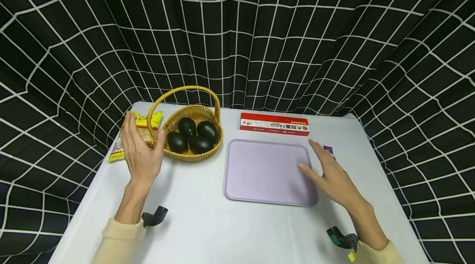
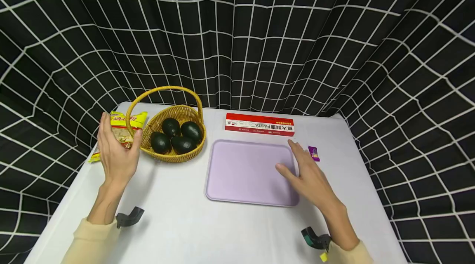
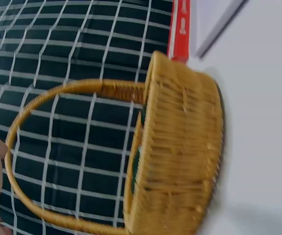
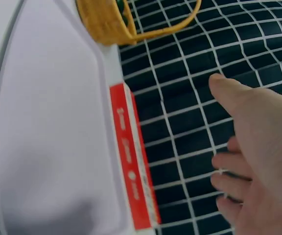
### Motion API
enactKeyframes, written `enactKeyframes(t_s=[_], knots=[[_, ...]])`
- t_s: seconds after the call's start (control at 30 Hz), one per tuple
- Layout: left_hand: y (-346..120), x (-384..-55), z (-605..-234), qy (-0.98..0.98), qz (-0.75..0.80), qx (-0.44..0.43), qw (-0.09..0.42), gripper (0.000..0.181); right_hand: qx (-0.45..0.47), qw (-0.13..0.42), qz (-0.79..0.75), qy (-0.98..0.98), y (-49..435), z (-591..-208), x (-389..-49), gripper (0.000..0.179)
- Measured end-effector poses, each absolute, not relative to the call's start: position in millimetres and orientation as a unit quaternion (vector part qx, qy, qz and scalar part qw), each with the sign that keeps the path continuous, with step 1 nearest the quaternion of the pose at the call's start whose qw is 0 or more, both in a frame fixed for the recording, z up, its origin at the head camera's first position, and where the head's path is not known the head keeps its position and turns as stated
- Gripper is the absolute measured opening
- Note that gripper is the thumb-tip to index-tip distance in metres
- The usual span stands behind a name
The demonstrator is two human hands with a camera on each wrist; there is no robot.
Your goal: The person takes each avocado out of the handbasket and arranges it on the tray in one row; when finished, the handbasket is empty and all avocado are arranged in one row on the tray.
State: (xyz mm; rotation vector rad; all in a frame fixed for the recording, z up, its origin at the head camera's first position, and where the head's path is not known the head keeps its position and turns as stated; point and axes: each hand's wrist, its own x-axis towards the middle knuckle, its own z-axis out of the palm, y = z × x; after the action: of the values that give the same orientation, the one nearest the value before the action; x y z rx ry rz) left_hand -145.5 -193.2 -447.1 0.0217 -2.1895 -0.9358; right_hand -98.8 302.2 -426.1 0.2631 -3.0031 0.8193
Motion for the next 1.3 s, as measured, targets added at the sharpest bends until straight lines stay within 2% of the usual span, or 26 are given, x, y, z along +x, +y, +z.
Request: enactKeyframes(t_s=[0.07, 0.2, 0.4, 0.5, 0.73, 1.3], knots=[[-200.5, -147.0, -452.0, -0.855, -0.405, 0.042, 0.322, 0.082, 0.084, -0.001, 0.293, -0.952, 295.6, -429.7, -103.4, 0.082], [-209.1, -149.2, -463.3, -0.853, -0.461, 0.076, 0.232, 0.080, 0.099, 0.016, 0.352, -0.931, 280.1, -437.5, -112.8, 0.068], [-214.6, -152.0, -477.2, -0.847, -0.497, 0.072, 0.174, 0.073, 0.123, 0.028, 0.453, -0.883, 249.3, -448.5, -125.1, 0.060], [-216.6, -155.1, -481.0, -0.841, -0.507, 0.065, 0.176, 0.064, 0.135, 0.029, 0.498, -0.856, 232.9, -454.5, -130.6, 0.058], [-224.6, -164.4, -483.7, -0.837, -0.491, 0.053, 0.235, 0.043, 0.147, 0.020, 0.545, -0.825, 206.2, -461.9, -139.8, 0.056], [-226.0, -166.8, -480.6, -0.852, -0.465, 0.074, 0.227, 0.042, 0.152, -0.014, 0.582, -0.799, 160.2, -461.7, -158.3, 0.055]])
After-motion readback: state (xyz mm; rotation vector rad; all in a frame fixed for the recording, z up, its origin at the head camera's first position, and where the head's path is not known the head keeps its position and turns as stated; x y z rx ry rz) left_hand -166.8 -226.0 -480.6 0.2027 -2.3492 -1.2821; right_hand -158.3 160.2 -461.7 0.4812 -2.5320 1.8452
